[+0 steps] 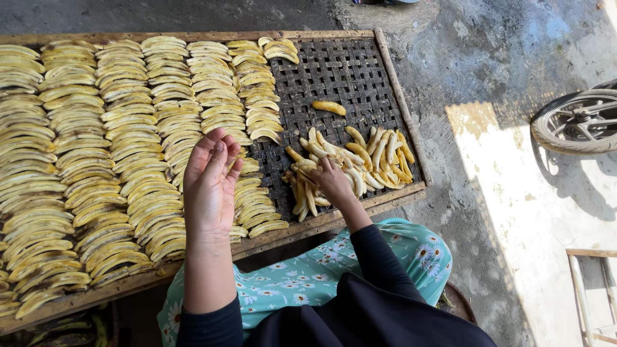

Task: The person sits on the ground in front of a woven bamboo drying tray and arranges banana halves one at a time into neat rows, picking each piece from a loose pile at the edge of the tray and placing it into the unfilled grid area, gradually filling the empty section of the tray.

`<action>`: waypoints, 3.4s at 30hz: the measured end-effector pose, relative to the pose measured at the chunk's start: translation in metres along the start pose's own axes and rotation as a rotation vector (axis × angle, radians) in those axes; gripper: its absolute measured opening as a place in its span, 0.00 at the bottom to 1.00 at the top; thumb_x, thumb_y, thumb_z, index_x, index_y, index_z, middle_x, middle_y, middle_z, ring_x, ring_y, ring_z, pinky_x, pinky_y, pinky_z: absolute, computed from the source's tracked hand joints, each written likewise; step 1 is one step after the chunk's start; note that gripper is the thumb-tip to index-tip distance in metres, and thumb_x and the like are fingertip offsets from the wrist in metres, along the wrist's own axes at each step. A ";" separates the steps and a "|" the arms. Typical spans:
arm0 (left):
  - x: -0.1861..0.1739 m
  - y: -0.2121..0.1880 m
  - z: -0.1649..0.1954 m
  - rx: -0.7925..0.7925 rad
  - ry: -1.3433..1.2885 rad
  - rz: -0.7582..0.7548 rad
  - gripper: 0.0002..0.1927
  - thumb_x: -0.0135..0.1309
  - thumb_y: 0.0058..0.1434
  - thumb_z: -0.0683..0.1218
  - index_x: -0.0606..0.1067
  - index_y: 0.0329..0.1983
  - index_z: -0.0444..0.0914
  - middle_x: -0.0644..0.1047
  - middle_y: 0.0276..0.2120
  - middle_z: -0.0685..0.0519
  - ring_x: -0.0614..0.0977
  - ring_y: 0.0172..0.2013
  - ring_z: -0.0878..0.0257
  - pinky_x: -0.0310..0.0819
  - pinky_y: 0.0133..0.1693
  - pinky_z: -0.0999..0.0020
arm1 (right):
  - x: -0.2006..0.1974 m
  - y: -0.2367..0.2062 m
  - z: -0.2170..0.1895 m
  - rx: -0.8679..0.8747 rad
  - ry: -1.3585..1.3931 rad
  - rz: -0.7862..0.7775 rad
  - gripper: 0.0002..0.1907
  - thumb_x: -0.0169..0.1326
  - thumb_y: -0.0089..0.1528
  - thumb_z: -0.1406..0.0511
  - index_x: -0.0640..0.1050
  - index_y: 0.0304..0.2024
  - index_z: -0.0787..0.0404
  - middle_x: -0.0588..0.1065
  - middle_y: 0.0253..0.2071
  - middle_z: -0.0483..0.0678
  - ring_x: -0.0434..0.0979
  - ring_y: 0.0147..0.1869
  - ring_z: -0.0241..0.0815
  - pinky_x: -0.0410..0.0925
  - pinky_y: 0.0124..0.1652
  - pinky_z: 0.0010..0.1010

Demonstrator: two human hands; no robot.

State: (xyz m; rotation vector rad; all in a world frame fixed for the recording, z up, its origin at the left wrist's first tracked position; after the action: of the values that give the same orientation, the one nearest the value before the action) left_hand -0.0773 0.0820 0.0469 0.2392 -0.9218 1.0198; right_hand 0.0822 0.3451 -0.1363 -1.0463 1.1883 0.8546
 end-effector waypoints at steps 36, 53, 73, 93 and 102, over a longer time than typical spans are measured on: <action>0.006 0.043 -0.134 -0.030 0.335 0.017 0.12 0.55 0.68 0.44 0.74 0.52 0.37 0.76 0.42 0.54 0.78 0.43 0.67 0.73 0.46 0.74 | 0.000 -0.053 -0.067 0.549 0.397 0.314 0.45 0.68 0.49 0.57 0.63 0.62 0.65 0.69 0.51 0.61 0.72 0.55 0.62 0.69 0.48 0.49; -0.053 0.016 -0.256 -0.163 1.324 0.230 0.20 0.60 0.62 0.49 0.71 0.54 0.36 0.79 0.46 0.44 0.81 0.49 0.48 0.76 0.49 0.54 | 0.039 -0.058 0.015 0.650 2.028 0.135 0.18 0.55 0.60 0.73 0.72 0.53 0.60 0.79 0.41 0.49 0.81 0.39 0.42 0.74 0.33 0.32; -0.008 -0.007 -0.299 0.481 2.181 -0.260 0.10 0.53 0.65 0.44 0.71 0.49 0.42 0.76 0.45 0.51 0.79 0.49 0.54 0.71 0.51 0.54 | 0.035 -0.076 0.052 0.642 2.146 0.453 0.15 0.58 0.65 0.67 0.72 0.53 0.59 0.77 0.42 0.47 0.79 0.43 0.42 0.72 0.41 0.36; 0.012 0.094 -0.269 -0.329 -0.205 -0.059 0.14 0.60 0.66 0.47 0.74 0.52 0.43 0.79 0.44 0.56 0.81 0.47 0.64 0.77 0.44 0.60 | -0.116 0.061 0.067 0.186 0.797 0.149 0.15 0.64 0.61 0.62 0.79 0.45 0.64 0.81 0.39 0.56 0.83 0.42 0.49 0.74 0.44 0.41; -0.072 0.148 -0.236 -0.132 -0.312 0.133 0.12 0.54 0.68 0.50 0.74 0.52 0.43 0.77 0.44 0.56 0.79 0.47 0.63 0.77 0.46 0.52 | -0.116 0.172 0.098 0.097 0.665 0.479 0.10 0.66 0.55 0.65 0.81 0.36 0.62 0.77 0.38 0.56 0.80 0.38 0.51 0.74 0.40 0.35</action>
State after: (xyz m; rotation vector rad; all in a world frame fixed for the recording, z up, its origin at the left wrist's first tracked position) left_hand -0.0832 0.2495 -0.1867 0.2327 -1.2978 1.0559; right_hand -0.0706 0.4928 -0.0487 -1.0106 2.0804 0.8186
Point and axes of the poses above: each hand's wrist, its own y-axis towards the middle knuckle, its own x-axis out of the palm, z = x × y, the point moved 7 cm from there along y, towards the middle knuckle
